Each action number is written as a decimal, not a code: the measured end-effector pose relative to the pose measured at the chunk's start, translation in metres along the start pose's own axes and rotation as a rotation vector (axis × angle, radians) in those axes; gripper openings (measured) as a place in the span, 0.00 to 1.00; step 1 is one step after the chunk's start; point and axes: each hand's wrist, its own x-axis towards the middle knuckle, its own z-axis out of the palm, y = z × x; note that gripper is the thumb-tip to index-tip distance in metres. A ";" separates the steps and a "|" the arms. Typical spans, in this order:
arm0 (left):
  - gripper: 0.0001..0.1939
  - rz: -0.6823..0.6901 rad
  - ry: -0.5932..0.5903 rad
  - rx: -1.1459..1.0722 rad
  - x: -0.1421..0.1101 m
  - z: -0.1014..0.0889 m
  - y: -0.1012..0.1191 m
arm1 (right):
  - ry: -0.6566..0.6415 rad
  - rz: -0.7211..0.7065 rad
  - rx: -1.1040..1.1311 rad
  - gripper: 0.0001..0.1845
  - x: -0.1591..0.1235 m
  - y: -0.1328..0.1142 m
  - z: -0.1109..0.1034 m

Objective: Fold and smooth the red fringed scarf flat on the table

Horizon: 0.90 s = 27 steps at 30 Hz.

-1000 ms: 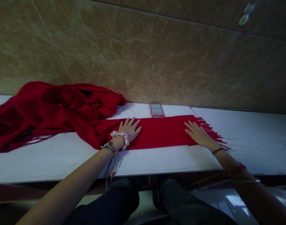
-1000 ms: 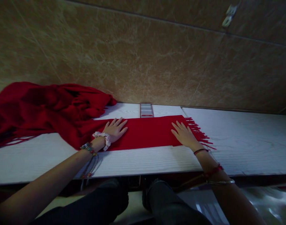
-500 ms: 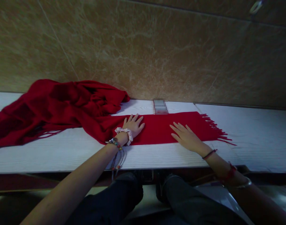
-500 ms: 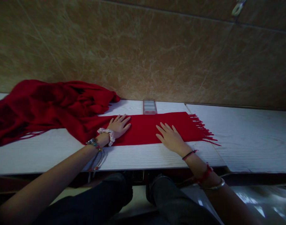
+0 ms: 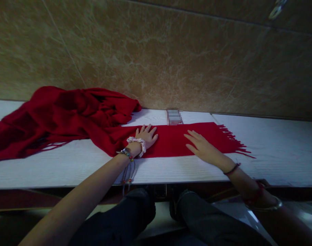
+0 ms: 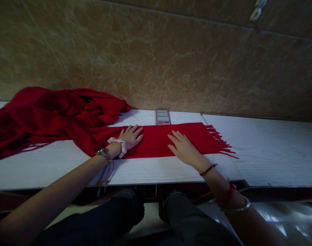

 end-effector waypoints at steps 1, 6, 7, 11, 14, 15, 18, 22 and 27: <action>0.26 0.010 -0.010 0.012 0.002 -0.002 -0.001 | 0.003 -0.074 0.043 0.25 0.007 -0.016 -0.001; 0.25 0.155 -0.053 0.094 0.014 -0.010 -0.014 | -0.007 -0.262 0.080 0.21 0.022 -0.073 0.006; 0.26 0.171 -0.061 0.104 0.015 -0.010 -0.018 | -0.012 -0.279 0.063 0.20 0.022 -0.078 0.008; 0.25 0.188 -0.044 0.112 0.012 -0.003 -0.026 | -0.026 -0.309 -0.019 0.18 0.022 -0.084 0.012; 0.25 0.182 -0.026 0.087 0.008 -0.001 -0.026 | -0.037 -0.353 -0.068 0.18 0.023 -0.088 0.007; 0.25 0.176 -0.033 0.075 0.008 -0.002 -0.025 | -0.037 -0.372 -0.078 0.18 0.023 -0.091 0.004; 0.26 0.165 -0.070 0.042 0.011 -0.007 -0.025 | -0.039 -0.397 -0.117 0.18 0.022 -0.097 -0.002; 0.26 0.217 -0.106 0.034 0.022 -0.010 -0.029 | -0.051 -0.369 -0.179 0.18 0.022 -0.100 -0.006; 0.25 0.233 -0.079 0.033 0.024 -0.004 -0.029 | -0.044 -0.344 -0.157 0.15 0.028 -0.094 -0.002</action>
